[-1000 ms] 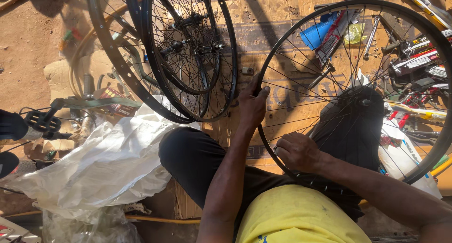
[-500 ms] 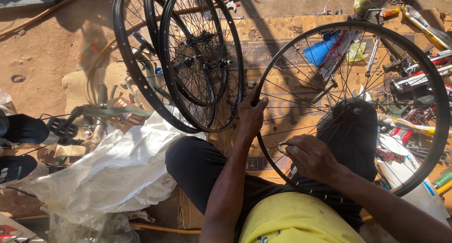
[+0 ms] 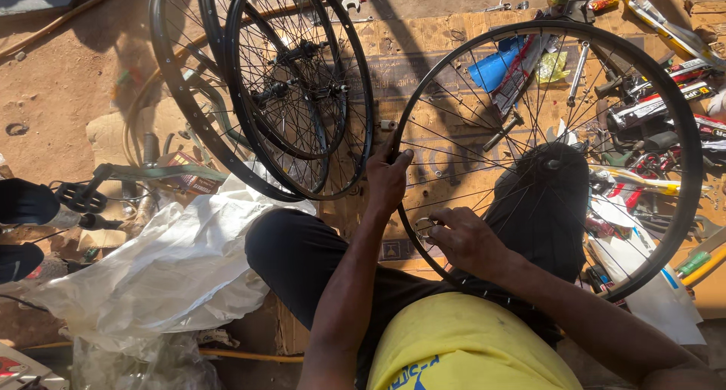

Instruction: The person sits on the ground and uses a small metal tool to adjust the spokes of a bicycle wheel. They repeatedly rotate the wheel and tighten or loosen individual spokes to true the rim.

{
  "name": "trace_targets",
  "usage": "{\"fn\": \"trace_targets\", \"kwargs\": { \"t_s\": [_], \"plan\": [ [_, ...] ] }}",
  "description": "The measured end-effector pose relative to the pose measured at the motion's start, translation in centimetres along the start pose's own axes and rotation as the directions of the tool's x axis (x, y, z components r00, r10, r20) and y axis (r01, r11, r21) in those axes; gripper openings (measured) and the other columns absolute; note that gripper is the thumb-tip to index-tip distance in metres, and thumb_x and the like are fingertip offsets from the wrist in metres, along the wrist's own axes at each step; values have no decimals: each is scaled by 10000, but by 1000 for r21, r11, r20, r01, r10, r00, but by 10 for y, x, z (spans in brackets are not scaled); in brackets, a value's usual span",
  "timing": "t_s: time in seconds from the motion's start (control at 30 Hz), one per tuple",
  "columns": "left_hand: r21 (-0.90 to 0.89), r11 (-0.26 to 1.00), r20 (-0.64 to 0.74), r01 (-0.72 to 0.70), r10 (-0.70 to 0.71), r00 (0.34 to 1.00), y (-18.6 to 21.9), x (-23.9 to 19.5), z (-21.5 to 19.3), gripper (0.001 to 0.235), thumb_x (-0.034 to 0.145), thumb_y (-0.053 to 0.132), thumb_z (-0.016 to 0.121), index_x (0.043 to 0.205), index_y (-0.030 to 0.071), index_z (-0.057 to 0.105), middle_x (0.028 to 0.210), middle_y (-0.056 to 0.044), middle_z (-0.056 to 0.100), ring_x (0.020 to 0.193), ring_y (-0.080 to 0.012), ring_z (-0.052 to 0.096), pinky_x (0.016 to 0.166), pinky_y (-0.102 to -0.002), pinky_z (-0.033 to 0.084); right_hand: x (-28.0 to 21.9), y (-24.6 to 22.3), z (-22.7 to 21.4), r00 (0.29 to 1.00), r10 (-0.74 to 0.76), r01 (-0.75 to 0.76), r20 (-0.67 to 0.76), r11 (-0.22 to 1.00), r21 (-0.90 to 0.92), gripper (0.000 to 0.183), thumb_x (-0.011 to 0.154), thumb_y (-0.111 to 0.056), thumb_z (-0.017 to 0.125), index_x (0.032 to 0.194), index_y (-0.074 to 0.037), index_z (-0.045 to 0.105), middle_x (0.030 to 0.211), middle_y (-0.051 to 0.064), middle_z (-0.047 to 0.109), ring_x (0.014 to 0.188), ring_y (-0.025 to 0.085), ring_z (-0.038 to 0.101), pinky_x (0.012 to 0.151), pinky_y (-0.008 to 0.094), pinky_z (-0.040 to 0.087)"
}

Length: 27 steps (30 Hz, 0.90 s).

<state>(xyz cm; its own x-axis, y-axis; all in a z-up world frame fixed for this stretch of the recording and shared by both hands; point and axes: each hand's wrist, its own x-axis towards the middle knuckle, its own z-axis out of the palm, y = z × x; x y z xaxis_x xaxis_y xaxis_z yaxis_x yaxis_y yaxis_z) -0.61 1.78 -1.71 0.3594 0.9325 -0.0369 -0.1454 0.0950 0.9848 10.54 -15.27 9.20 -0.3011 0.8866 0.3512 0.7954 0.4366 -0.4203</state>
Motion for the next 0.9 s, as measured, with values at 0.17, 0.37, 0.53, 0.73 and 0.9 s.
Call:
{"fn": "trace_targets", "kwargs": {
  "t_s": [0.17, 0.37, 0.53, 0.73, 0.9],
  "plan": [
    [9, 1000, -6, -11, 11, 1000, -3, -3, 1, 541, 987, 94, 695, 1512, 43, 576, 1165, -43, 706, 975, -107, 632, 833, -331, 536, 13, 2, 32, 865, 408, -320, 294, 897, -304, 152, 853, -108, 664, 997, -58, 673, 929, 119, 690, 871, 306, 676, 734, 471, 510],
    [-130, 987, -5, 97, -98, 995, -5, 0, -10, 547, 975, 73, 698, 1512, 85, 593, 739, 31, 573, 565, -47, 430, 488, -270, 365, 5, -1, 19, 964, 240, -243, 110, 970, 18, 196, 799, -174, 720, 953, -56, 688, 930, 135, 691, 917, 337, 668, 845, 494, 497],
    [-112, 985, -10, 131, -133, 991, -4, -5, -12, 534, 976, 62, 688, 1501, 79, 586, 776, 51, 601, 585, -31, 459, 495, -246, 368, -16, 0, 28, 997, 69, -71, -25, 994, -84, 190, 827, -175, 698, 978, -66, 664, 1021, 162, 686, 979, 324, 665, 869, 486, 482],
    [-177, 980, 21, 96, -94, 995, -5, -4, -9, 577, 962, 46, 714, 1520, 61, 570, 802, 54, 604, 614, -27, 462, 518, -231, 362, -7, 12, 63, 872, 399, -301, 283, 894, -332, 172, 931, -228, 690, 1021, -81, 685, 973, 121, 697, 895, 310, 654, 852, 506, 471],
    [-80, 987, -7, 138, -139, 990, -15, -6, -14, 579, 941, 52, 724, 1498, 68, 567, 768, 28, 627, 554, -42, 498, 473, -231, 395, -17, 13, 43, 968, 225, -219, 113, 974, -64, 449, 722, -279, 749, 1087, -23, 693, 936, 151, 686, 884, 351, 652, 803, 518, 465]
  ]
}}
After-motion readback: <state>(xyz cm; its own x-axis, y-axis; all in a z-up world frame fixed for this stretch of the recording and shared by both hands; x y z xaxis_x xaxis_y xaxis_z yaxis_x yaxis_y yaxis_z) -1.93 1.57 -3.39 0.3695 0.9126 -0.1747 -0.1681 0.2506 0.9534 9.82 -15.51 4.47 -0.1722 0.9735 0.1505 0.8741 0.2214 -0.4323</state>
